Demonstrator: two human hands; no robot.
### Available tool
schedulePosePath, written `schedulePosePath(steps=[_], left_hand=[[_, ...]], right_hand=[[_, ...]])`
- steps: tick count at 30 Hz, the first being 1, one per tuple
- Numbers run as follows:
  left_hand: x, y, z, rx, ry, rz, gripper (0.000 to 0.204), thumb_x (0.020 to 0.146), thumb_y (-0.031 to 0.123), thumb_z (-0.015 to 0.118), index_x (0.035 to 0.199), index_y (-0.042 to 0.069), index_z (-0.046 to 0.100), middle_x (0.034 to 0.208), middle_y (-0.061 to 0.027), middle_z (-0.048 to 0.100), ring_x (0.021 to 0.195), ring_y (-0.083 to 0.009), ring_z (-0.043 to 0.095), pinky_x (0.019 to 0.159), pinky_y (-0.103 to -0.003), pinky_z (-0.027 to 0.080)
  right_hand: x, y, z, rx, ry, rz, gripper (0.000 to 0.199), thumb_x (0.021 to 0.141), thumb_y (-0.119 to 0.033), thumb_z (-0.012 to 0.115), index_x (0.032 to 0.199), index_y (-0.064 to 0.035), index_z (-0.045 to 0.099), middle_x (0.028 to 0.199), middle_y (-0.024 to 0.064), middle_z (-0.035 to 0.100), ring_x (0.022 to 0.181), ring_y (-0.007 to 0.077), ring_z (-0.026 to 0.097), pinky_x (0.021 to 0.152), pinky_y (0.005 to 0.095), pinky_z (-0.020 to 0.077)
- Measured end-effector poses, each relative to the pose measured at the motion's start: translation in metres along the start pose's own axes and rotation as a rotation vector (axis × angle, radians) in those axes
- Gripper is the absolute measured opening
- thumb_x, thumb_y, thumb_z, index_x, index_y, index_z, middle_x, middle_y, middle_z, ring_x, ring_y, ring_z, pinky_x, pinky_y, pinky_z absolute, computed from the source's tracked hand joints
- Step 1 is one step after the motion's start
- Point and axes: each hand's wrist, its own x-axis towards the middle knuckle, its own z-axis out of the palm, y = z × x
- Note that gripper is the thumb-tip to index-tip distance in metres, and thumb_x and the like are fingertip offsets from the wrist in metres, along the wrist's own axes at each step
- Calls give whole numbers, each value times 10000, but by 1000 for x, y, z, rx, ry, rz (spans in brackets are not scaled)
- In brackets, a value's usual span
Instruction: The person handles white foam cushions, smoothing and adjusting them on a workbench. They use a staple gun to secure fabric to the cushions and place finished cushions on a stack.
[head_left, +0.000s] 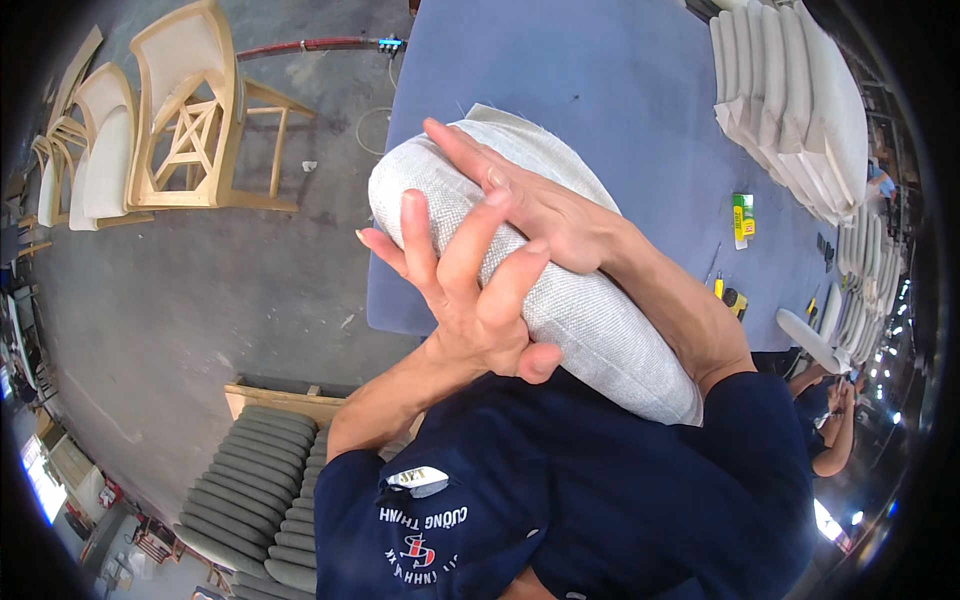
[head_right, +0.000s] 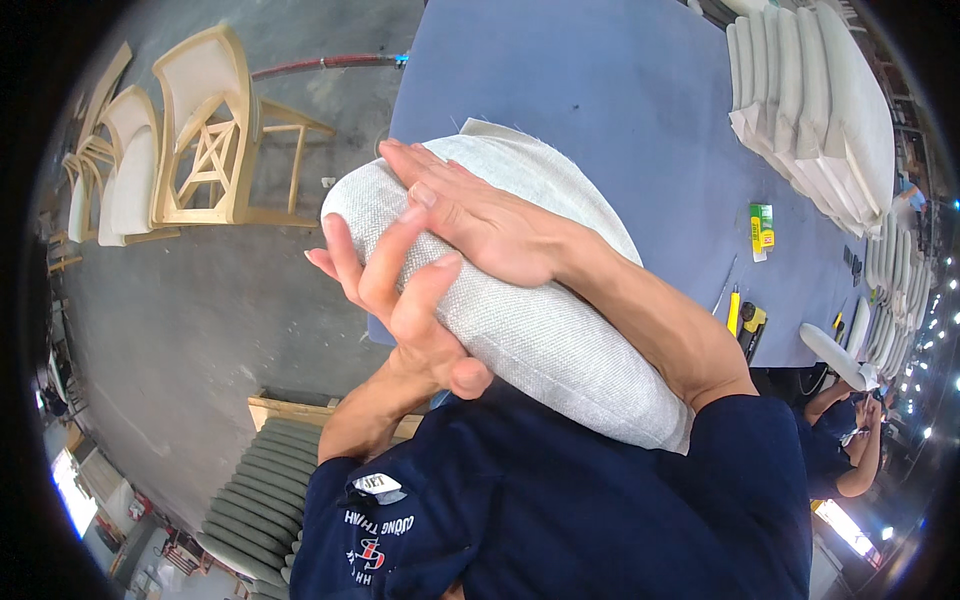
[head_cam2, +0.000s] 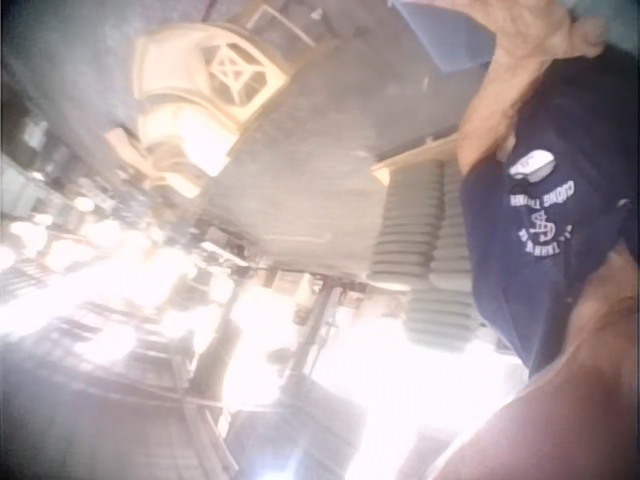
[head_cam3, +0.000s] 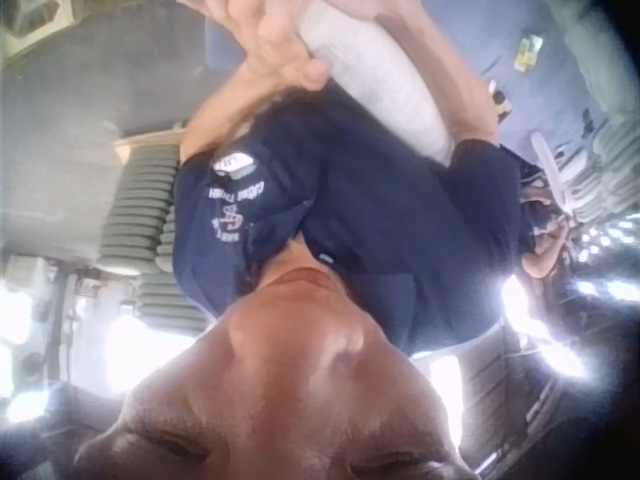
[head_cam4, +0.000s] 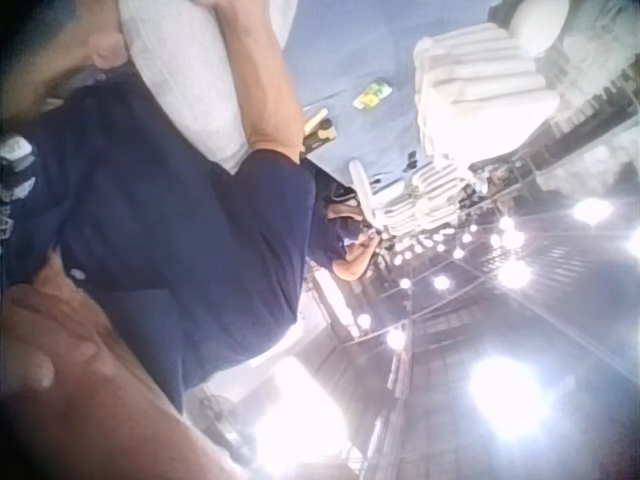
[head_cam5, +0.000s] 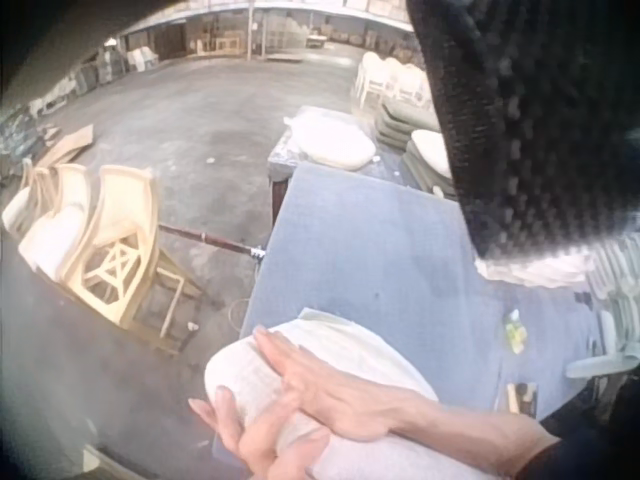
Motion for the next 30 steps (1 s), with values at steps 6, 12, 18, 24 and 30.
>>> schedulePosePath(steps=[6,12,18,24,30], left_hand=[[9,-5,-9,92,-62,250,557,1064,473,318,849,185,744,990,-2,715,1178,-271,631,1252,-619,145],[28,6,-15,117,-153,258,505,1038,428,375,793,173,734,836,-4,691,923,-227,677,1184,-541,316],[44,10,-16,136,-176,251,478,1031,401,400,764,166,720,822,5,689,832,-211,660,1106,-497,366],[38,18,-33,176,-303,252,446,1011,395,438,752,164,719,814,9,689,799,-201,660,1073,-477,371],[44,12,-29,171,-360,277,408,992,376,464,792,158,744,862,4,712,815,-204,667,1043,-457,390]], right_hand=[[6,13,-4,-15,30,55,995,1073,-752,156,1682,34,156,1767,236,132,1653,356,59,1340,452,68],[-6,-5,-7,48,161,209,930,1101,-700,195,1682,27,187,1765,226,164,1640,364,151,1333,439,114],[-60,-86,-11,48,163,-156,821,1142,-585,228,1691,20,145,1764,215,185,1644,358,136,1330,447,94],[-70,-32,1,41,70,-8,817,1155,-550,207,1680,62,74,1758,258,151,1649,384,75,1331,464,75],[-60,-1,4,20,67,-12,806,1158,-543,205,1672,73,129,1748,276,172,1642,367,140,1333,475,93]])
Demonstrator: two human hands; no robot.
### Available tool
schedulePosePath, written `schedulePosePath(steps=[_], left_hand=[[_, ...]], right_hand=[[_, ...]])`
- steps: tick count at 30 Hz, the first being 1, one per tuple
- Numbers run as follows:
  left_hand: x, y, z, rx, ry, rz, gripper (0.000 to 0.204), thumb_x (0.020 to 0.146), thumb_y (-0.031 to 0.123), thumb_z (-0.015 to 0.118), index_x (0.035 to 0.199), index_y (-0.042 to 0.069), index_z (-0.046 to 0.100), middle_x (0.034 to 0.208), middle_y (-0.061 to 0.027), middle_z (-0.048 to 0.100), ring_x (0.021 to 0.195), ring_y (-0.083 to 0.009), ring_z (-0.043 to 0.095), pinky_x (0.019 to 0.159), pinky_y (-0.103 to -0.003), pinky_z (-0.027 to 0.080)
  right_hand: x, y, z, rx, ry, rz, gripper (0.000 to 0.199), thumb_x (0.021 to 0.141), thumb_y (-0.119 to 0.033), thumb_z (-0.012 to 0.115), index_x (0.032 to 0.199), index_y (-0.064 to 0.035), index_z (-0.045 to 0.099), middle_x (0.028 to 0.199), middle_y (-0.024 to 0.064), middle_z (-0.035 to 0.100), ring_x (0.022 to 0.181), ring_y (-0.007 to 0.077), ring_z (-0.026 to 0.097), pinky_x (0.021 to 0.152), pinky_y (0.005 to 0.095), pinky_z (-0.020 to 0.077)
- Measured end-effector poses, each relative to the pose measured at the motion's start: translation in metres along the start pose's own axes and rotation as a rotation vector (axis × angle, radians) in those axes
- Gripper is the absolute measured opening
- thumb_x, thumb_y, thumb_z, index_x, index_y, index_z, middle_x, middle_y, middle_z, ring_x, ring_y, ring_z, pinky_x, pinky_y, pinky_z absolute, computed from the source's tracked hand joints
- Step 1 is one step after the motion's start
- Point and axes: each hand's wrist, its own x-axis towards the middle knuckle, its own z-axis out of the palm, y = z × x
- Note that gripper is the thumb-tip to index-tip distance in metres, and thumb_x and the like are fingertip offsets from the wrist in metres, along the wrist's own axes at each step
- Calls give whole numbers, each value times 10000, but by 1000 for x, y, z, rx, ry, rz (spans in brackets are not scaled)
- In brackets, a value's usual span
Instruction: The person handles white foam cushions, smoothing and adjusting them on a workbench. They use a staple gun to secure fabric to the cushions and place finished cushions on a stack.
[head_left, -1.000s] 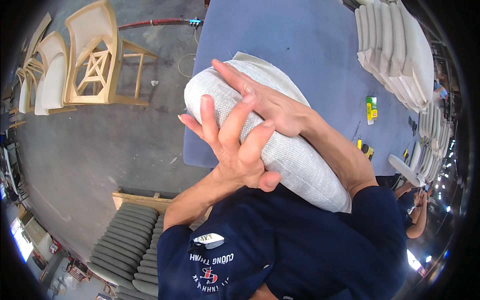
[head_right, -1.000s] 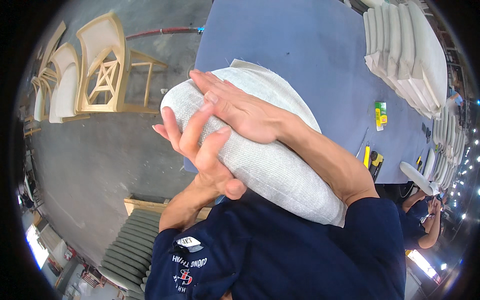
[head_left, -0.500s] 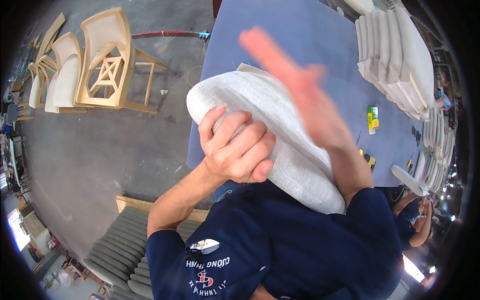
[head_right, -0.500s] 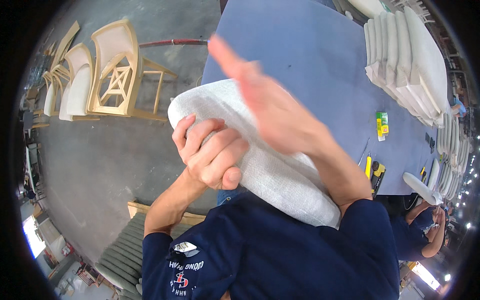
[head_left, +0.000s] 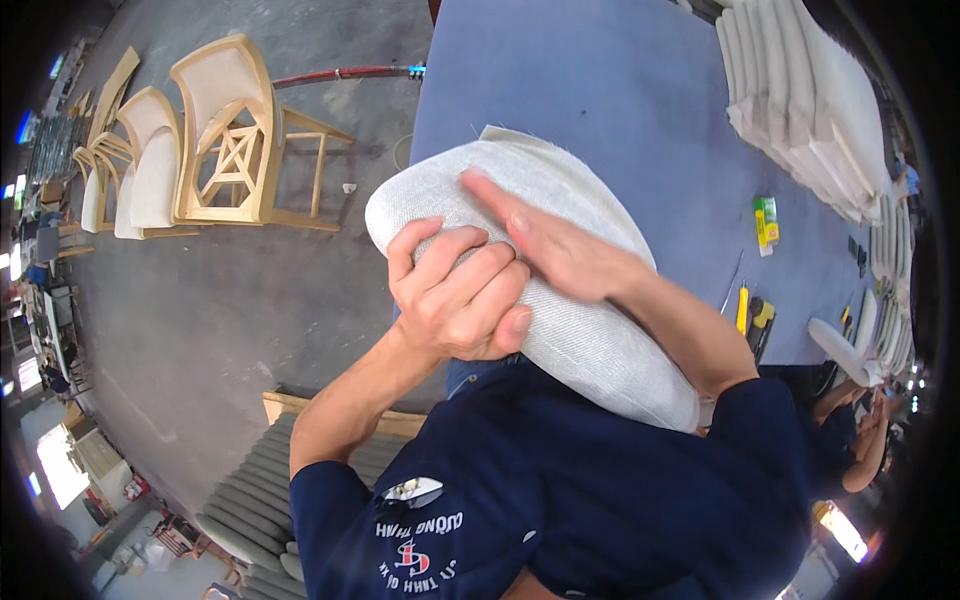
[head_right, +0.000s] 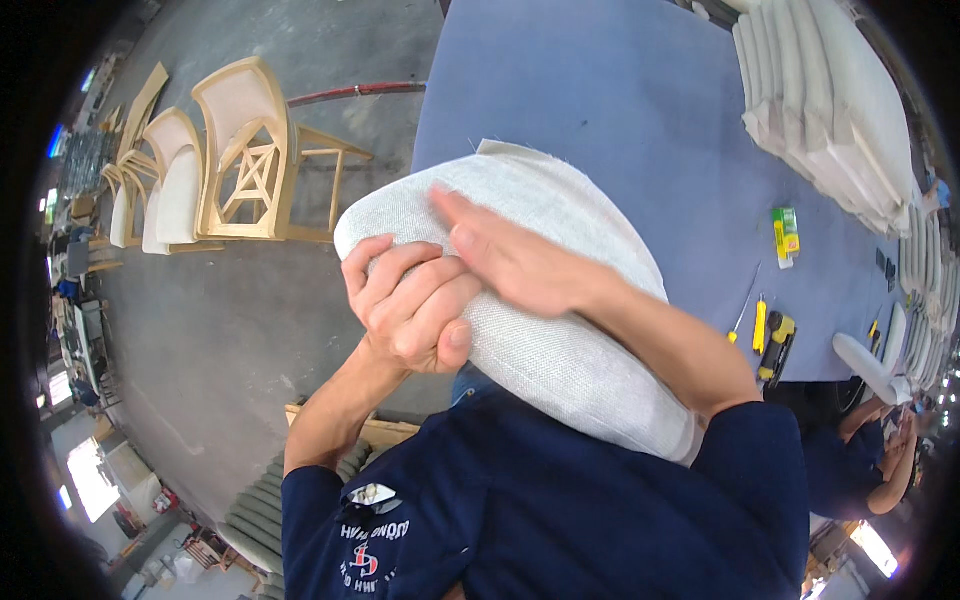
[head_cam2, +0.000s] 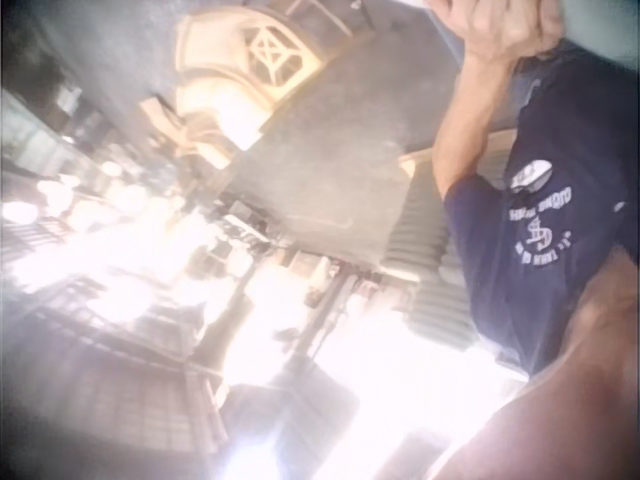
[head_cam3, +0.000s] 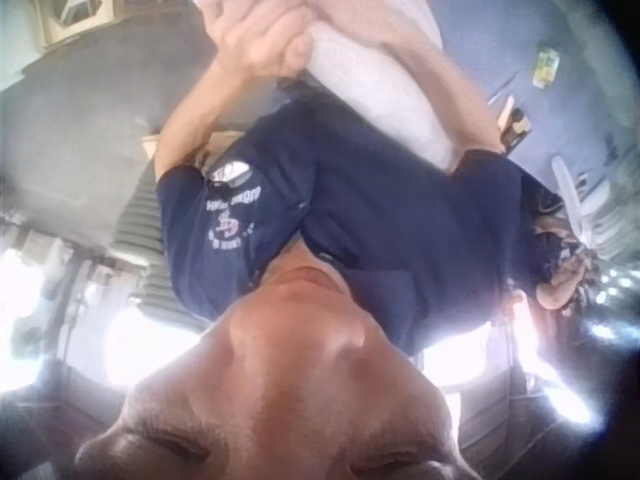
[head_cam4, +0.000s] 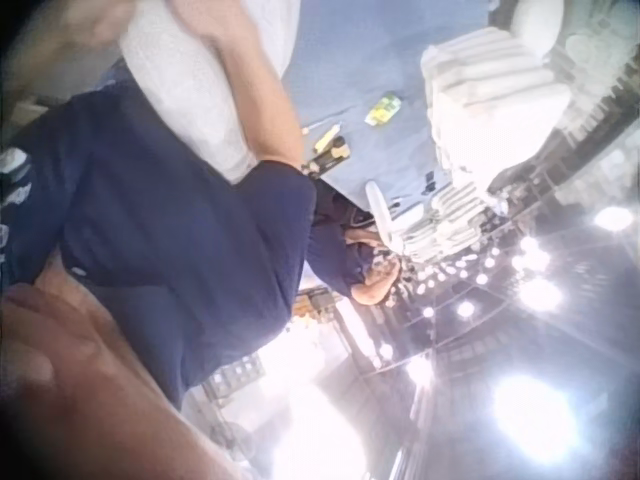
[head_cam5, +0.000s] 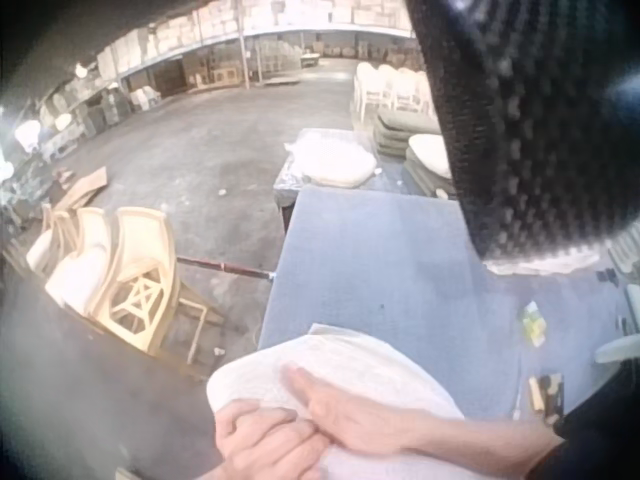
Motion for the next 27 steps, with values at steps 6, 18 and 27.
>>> schedulePosePath(steps=[6,18,27], left_hand=[[-3,2,-11,21,-61,-12,373,966,346,484,786,151,746,850,6,716,834,-194,673,1041,-448,393],[3,4,-8,18,-55,-18,417,982,340,444,749,165,742,820,22,718,803,-174,672,1040,-423,372],[17,1,-7,14,-103,-21,421,982,334,429,749,165,736,815,26,713,812,-166,676,1047,-427,358]], right_hand=[[12,-8,-20,62,148,-13,813,1149,-554,259,1653,82,212,1730,276,236,1626,360,209,1321,441,170],[43,203,-66,-624,258,677,599,1016,-379,657,1514,-60,564,1422,231,651,1327,423,615,1106,504,508],[73,244,-87,-575,227,663,357,973,-282,687,1210,-17,709,1213,217,749,1178,409,693,995,501,552]])
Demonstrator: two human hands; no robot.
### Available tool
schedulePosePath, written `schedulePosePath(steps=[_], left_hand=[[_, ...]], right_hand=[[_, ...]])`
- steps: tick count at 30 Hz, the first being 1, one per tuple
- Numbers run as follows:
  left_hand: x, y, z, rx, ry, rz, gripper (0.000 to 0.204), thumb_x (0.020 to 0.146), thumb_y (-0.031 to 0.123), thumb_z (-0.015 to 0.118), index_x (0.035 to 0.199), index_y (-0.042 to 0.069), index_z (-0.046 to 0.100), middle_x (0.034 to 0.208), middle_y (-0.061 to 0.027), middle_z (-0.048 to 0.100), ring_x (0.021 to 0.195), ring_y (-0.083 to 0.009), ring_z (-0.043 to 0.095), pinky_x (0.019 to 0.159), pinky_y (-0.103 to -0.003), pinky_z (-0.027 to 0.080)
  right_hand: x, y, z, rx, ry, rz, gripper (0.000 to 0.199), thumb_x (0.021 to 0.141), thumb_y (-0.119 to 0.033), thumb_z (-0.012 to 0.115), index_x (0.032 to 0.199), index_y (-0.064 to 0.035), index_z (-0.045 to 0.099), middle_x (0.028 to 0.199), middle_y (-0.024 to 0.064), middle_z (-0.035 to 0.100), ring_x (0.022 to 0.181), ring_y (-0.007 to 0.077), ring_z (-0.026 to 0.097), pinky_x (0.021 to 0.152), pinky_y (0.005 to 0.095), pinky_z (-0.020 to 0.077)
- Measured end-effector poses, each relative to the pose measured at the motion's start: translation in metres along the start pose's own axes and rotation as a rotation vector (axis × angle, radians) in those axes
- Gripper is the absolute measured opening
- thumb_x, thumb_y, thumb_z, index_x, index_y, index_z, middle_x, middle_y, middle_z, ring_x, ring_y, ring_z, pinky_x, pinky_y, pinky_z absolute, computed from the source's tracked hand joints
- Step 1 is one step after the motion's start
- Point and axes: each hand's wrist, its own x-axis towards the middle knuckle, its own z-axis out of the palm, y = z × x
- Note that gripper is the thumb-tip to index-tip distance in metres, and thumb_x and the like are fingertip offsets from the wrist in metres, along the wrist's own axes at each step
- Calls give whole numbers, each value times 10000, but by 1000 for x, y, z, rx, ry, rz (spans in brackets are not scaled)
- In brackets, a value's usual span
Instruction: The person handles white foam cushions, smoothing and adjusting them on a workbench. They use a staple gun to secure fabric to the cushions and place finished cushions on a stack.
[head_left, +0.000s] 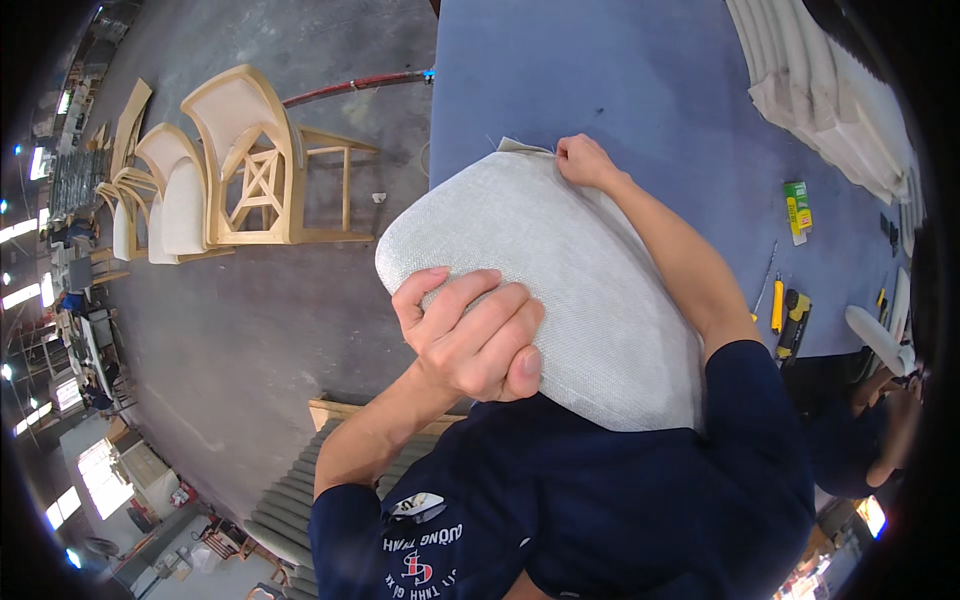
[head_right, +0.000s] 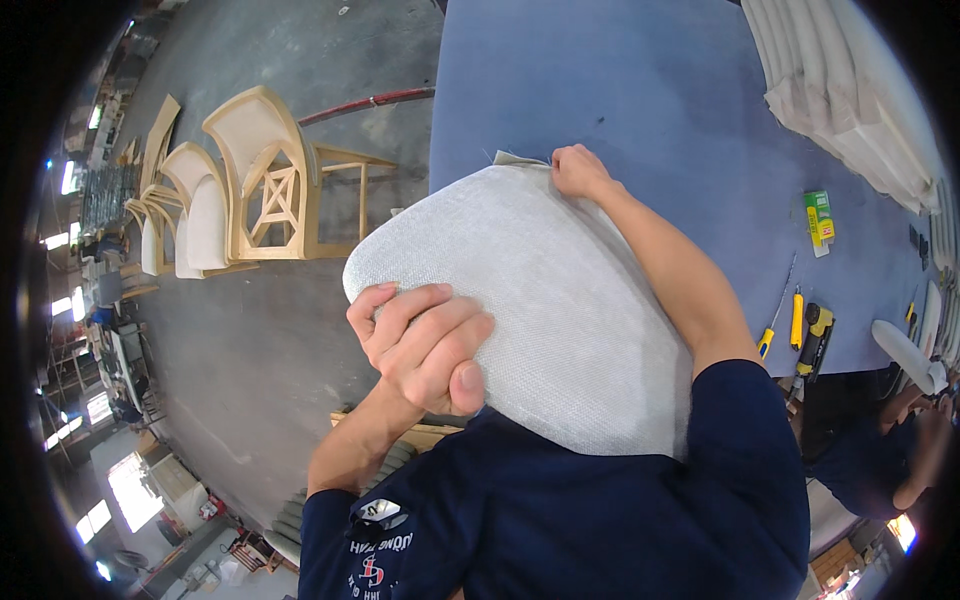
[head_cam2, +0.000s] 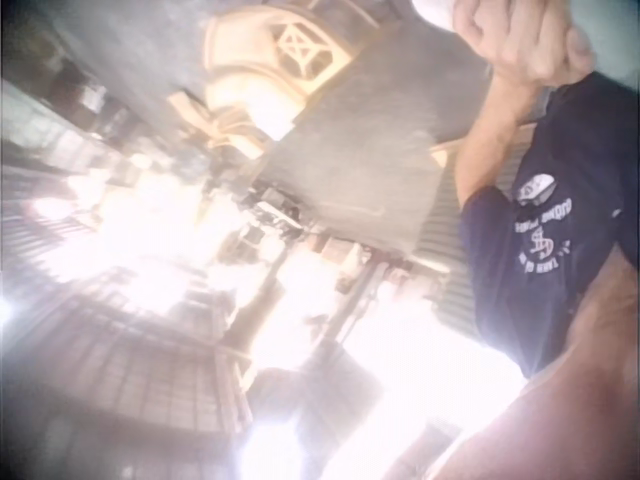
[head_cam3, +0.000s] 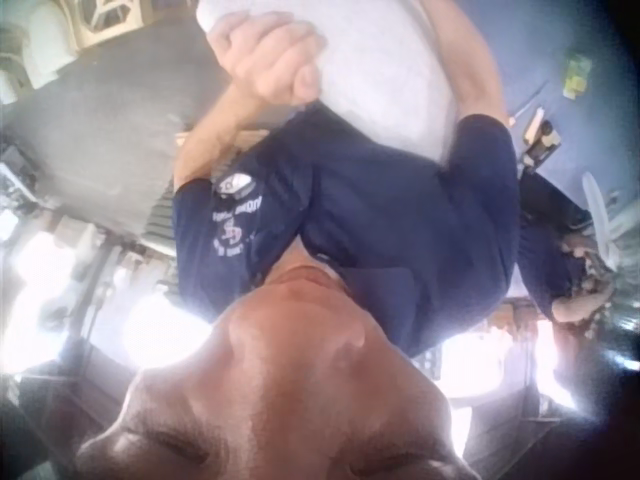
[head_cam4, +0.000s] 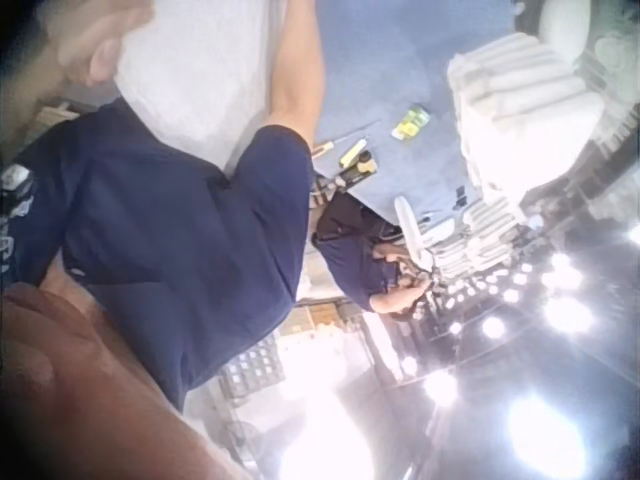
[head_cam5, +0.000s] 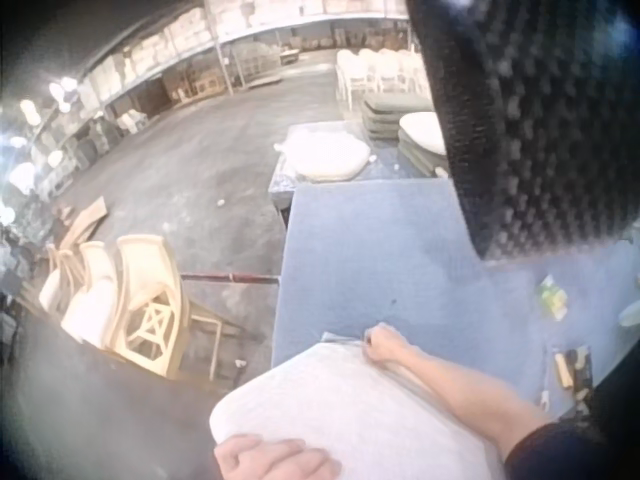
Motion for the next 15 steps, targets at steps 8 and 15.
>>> schedulePosePath(steps=[8,15], left_hand=[[2,-1,1,10,-28,-5,421,973,333,421,753,176,743,813,28,715,842,-162,675,1055,-433,352],[-4,-3,4,-13,-46,-36,462,1002,352,391,808,176,772,862,15,744,895,-170,682,1080,-439,343]], right_hand=[[-7,-44,7,58,108,128,501,1047,-494,558,1055,-27,743,1014,231,764,1044,407,737,894,521,586],[22,-22,14,-215,216,-142,534,1065,-575,501,1024,-117,773,921,174,779,900,400,757,780,530,603]])
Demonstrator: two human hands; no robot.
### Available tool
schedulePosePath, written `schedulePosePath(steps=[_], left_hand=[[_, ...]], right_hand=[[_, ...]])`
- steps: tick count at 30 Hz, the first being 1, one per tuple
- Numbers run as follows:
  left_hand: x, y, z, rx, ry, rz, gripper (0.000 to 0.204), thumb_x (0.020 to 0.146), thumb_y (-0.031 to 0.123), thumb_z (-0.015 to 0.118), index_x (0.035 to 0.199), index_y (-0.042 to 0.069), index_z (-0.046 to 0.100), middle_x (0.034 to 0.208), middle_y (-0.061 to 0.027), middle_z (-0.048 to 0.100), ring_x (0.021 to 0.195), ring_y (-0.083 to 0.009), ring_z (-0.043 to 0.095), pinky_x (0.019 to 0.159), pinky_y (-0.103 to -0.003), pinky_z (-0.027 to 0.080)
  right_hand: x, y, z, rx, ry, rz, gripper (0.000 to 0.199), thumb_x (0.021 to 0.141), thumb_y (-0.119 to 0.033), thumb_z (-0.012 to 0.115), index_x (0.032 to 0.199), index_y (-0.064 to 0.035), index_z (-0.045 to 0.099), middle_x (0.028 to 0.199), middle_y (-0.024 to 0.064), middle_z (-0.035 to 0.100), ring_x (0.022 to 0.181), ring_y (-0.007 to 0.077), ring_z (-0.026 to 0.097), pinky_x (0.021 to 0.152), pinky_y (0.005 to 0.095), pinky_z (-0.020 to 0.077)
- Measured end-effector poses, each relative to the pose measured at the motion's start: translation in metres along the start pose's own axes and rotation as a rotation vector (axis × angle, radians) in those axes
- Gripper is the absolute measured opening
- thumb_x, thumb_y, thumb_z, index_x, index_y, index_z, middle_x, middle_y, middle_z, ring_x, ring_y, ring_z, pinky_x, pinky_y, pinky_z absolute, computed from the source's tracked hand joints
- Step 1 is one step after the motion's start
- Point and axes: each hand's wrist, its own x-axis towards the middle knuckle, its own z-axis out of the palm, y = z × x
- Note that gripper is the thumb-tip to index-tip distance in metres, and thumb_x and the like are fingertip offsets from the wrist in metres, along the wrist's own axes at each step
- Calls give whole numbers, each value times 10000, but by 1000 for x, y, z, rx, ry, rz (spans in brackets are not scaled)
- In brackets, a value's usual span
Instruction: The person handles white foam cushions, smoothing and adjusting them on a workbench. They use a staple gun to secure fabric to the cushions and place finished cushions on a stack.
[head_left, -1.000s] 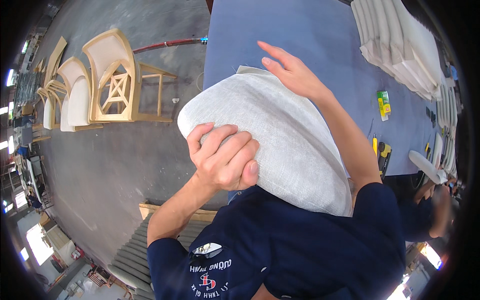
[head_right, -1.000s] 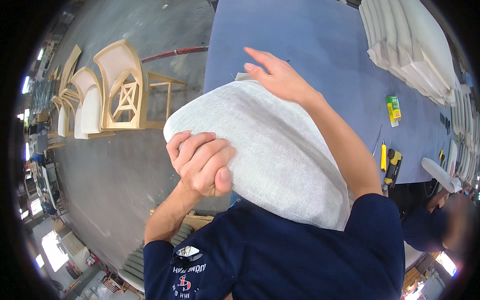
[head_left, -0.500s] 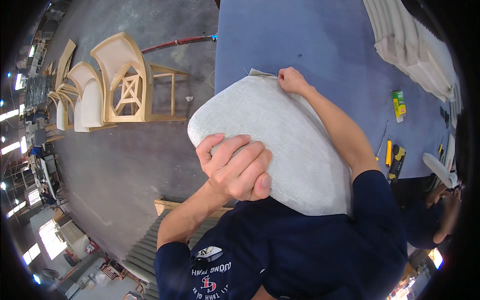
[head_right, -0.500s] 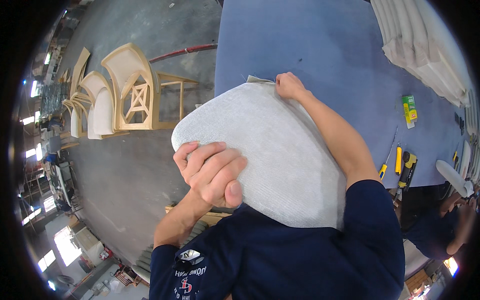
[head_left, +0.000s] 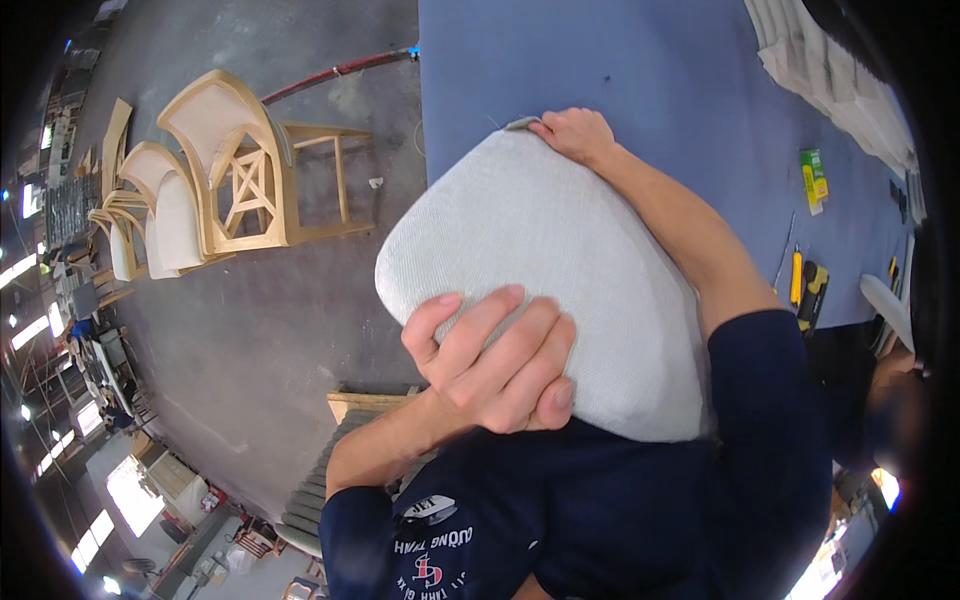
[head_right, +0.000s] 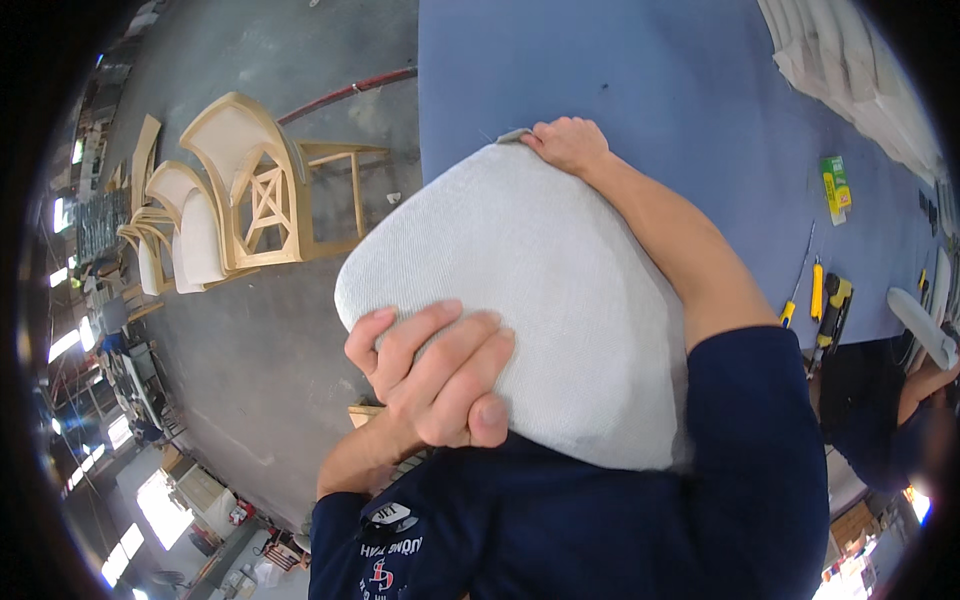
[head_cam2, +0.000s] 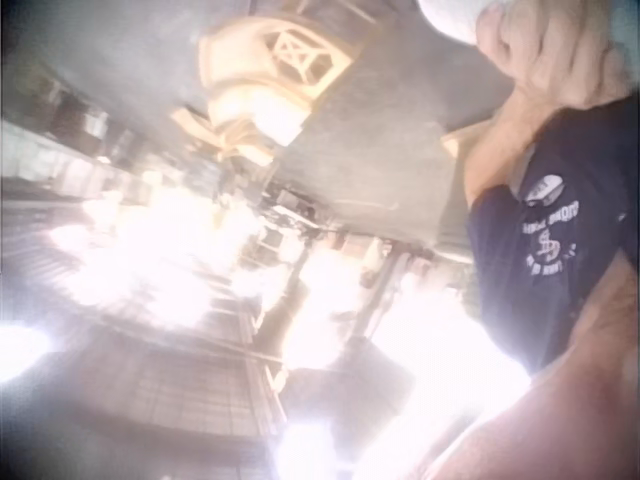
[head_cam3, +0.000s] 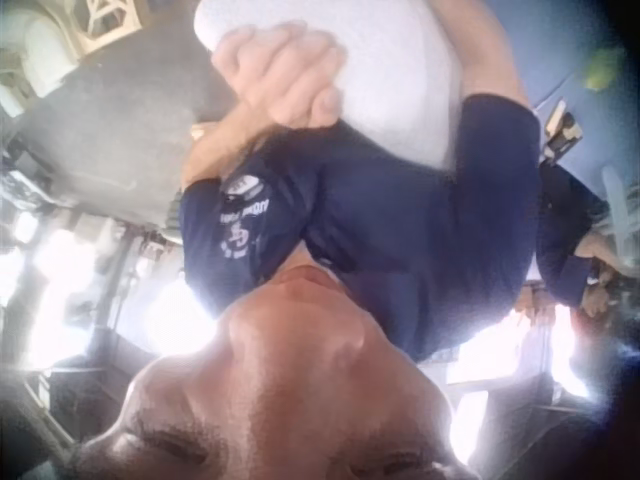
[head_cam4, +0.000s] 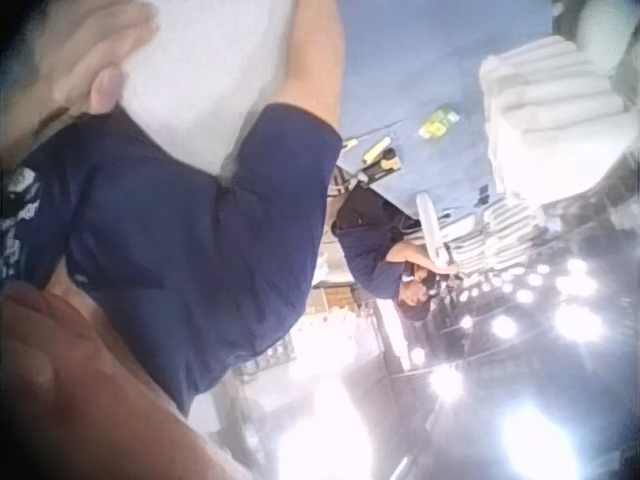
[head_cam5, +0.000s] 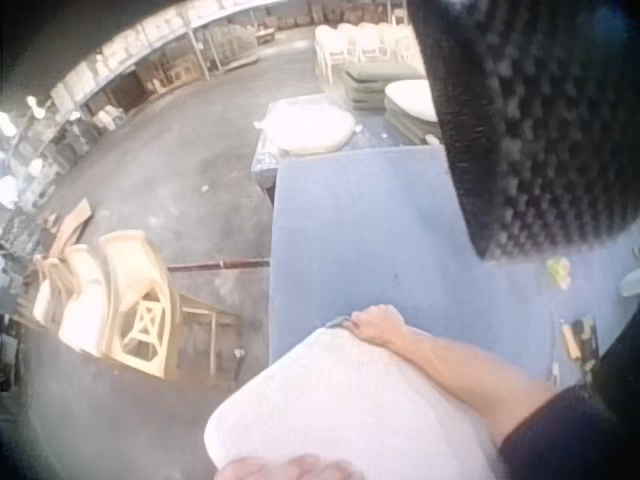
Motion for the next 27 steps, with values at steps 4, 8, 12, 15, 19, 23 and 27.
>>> schedulePosePath(steps=[4,8,12,15,19,23,27], left_hand=[[-1,-1,-4,-17,-25,-5,495,1031,371,368,888,166,796,946,-3,770,974,-197,704,1118,-472,330],[-21,-19,-18,-40,-10,40,512,1055,374,353,993,161,814,1081,-60,786,1105,-272,709,1183,-515,296],[-45,-38,-37,-78,189,-142,421,1047,350,391,1240,220,742,1289,-113,717,1271,-334,628,1204,-577,265],[-46,-6,-35,-119,324,10,360,1032,363,456,1289,289,696,1360,-67,679,1289,-323,610,1199,-578,276],[-39,27,-15,12,56,177,402,1037,423,407,1060,285,784,1112,39,757,1118,-215,673,1114,-498,349],[-11,21,22,-32,129,200,545,1051,407,313,921,180,791,944,-5,765,937,-216,697,1121,-460,342],[-11,29,11,-9,102,162,498,1030,372,355,899,154,784,895,-4,756,909,-217,697,1094,-457,359]], right_hand=[[-5,9,22,-8,96,-38,550,1068,-582,489,947,-114,751,855,151,769,825,404,750,740,541,600],[-2,7,23,-10,86,-4,553,1069,-589,480,930,-122,741,870,153,767,855,395,749,753,549,594],[-4,13,23,54,127,3,557,1068,-601,477,912,-135,739,846,129,763,826,388,742,727,544,587],[-7,8,24,80,124,10,560,1064,-605,485,907,-132,741,850,133,763,816,382,739,722,528,585],[-7,9,26,49,138,-12,552,1066,-596,494,911,-130,746,851,136,763,813,382,738,721,521,588],[-6,10,8,-11,98,-28,515,1075,-573,498,1051,-123,748,1061,143,763,994,361,725,821,515,584],[-36,-44,-40,-34,0,-50,532,1095,-540,477,1380,-130,660,1437,195,625,1328,367,588,1048,524,508]])
